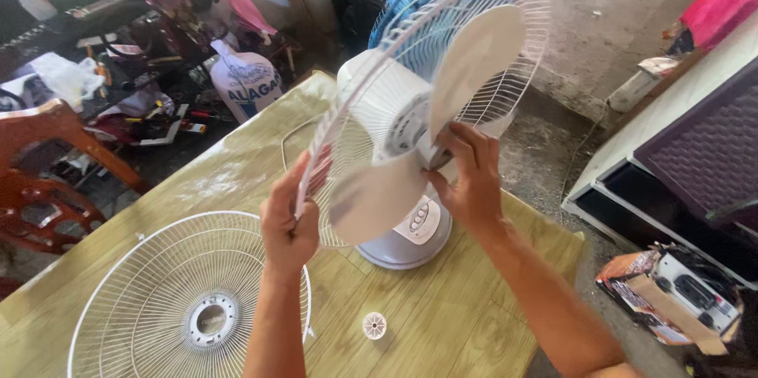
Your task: The person assembles a white pedestal fan by attaching the front grille, mounting the fan blades onto the motor shaft, securing the blades with a nut, and fastening the rear grille. The person then briefly handles a separate blue fan.
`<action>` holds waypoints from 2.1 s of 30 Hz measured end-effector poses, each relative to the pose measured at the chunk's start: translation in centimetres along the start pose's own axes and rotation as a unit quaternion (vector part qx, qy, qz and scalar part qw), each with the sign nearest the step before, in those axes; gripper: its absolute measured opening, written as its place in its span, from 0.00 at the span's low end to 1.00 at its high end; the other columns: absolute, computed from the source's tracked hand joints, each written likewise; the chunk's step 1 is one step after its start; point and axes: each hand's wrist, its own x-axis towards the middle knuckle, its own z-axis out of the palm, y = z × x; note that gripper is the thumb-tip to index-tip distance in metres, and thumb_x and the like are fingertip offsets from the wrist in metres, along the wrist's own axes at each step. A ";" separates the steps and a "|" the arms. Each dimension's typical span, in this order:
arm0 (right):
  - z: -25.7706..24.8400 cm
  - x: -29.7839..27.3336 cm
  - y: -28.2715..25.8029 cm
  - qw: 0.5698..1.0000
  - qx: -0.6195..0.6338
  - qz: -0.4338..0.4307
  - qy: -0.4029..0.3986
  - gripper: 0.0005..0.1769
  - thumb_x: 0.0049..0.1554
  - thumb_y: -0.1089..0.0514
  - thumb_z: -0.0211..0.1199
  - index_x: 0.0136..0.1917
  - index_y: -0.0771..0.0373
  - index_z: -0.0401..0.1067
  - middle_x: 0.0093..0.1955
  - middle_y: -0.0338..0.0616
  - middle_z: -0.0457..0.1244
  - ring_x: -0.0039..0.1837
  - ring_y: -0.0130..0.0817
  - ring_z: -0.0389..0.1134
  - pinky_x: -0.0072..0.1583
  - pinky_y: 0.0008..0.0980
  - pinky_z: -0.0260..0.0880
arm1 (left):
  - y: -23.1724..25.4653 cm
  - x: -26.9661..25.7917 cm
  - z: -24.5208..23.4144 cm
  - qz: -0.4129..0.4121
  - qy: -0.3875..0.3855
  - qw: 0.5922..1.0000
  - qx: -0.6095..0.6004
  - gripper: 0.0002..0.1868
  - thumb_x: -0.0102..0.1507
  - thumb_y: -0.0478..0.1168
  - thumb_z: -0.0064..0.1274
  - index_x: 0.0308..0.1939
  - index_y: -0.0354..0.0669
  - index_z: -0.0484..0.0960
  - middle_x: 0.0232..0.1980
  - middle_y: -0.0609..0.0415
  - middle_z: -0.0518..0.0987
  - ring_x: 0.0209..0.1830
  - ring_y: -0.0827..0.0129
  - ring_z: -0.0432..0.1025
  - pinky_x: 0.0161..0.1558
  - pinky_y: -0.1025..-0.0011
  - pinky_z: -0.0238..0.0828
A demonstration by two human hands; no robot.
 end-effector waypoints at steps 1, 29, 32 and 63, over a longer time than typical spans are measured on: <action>0.1 0.1 0.0 1.000 0.009 0.001 0.003 0.40 0.46 0.58 0.81 0.67 0.60 0.65 0.71 0.47 0.57 0.71 0.51 0.58 0.68 0.46 0.66 | 0.2 0.2 0.0 0.035 -0.002 0.999 -0.026 0.32 0.60 0.20 0.38 0.71 0.32 0.68 0.66 0.38 0.80 0.54 0.72 0.77 0.53 0.77 0.71; 5.9 -12.7 1.5 0.878 0.362 -0.126 -0.286 0.13 0.58 0.64 0.68 0.58 0.60 0.74 0.58 0.48 0.66 0.61 0.47 0.68 0.61 0.42 0.71 | 7.4 -15.0 9.6 -0.148 0.266 0.874 0.380 0.37 0.61 0.23 0.45 0.74 0.51 0.69 0.76 0.50 0.69 0.74 0.58 0.68 0.55 0.68 0.74; 9.5 -17.3 1.5 0.822 0.330 -0.189 -0.424 0.16 0.57 0.61 0.68 0.59 0.58 0.73 0.61 0.49 0.65 0.64 0.49 0.67 0.62 0.44 0.71 | 7.5 -17.7 10.4 -0.225 0.290 0.852 0.374 0.35 0.60 0.23 0.46 0.69 0.55 0.73 0.75 0.51 0.71 0.67 0.62 0.73 0.40 0.71 0.75; -1.8 -5.8 3.3 0.926 0.326 -0.116 -0.153 0.27 0.50 0.66 0.72 0.62 0.57 0.70 0.58 0.45 0.65 0.62 0.44 0.66 0.59 0.44 0.70 | 8.9 -7.7 17.9 -0.139 0.106 0.934 0.313 0.28 0.61 0.25 0.48 0.64 0.55 0.78 0.68 0.55 0.77 0.48 0.60 0.78 0.39 0.67 0.73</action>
